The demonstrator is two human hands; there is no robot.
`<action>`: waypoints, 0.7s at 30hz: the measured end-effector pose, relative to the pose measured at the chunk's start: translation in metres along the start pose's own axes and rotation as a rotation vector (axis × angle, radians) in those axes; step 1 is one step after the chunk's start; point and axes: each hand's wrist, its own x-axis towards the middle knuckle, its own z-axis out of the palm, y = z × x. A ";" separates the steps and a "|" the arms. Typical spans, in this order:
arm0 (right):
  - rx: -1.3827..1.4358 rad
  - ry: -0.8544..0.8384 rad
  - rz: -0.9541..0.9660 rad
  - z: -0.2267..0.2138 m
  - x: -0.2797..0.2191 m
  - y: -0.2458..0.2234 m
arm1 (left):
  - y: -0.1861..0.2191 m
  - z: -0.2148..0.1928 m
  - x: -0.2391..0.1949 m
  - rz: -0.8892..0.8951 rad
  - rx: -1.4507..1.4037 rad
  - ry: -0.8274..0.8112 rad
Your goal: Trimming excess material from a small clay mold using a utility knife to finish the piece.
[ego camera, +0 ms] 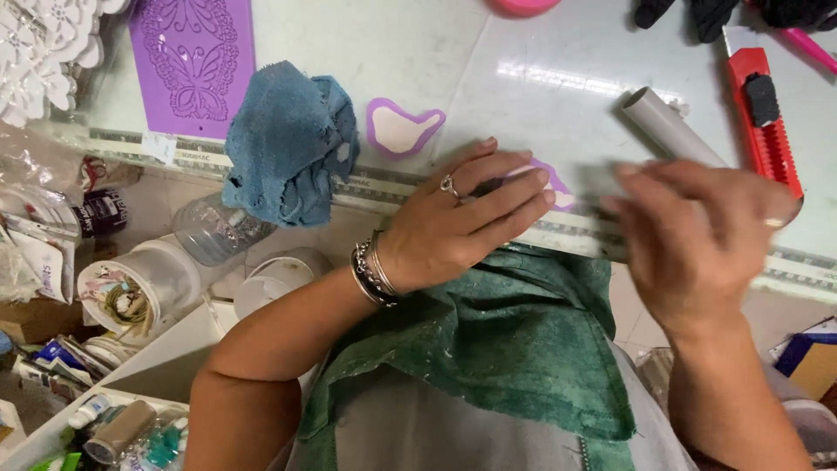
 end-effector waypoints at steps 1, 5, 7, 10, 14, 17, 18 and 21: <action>-0.103 -0.047 0.071 -0.009 0.001 -0.001 | -0.001 0.001 0.000 -0.006 -0.008 0.037; -0.289 -0.242 0.183 -0.025 0.016 0.000 | -0.001 0.005 -0.004 0.054 0.025 0.073; -0.327 -0.244 0.178 -0.025 0.008 0.005 | 0.002 0.005 -0.006 0.045 0.046 0.072; -0.247 -0.219 0.233 -0.033 0.013 0.004 | 0.004 0.002 -0.008 0.004 0.043 0.037; -0.109 -0.252 0.421 -0.040 0.000 0.019 | 0.006 -0.008 -0.005 -0.038 -0.071 0.127; 0.043 -0.261 0.593 -0.032 -0.016 0.039 | 0.010 -0.005 -0.001 -0.037 0.058 0.276; 0.045 -0.266 0.596 -0.034 -0.019 0.042 | 0.011 -0.002 -0.003 -0.042 0.055 0.273; -0.044 -0.329 0.657 -0.040 -0.029 0.051 | 0.014 0.003 -0.006 -0.049 0.163 0.164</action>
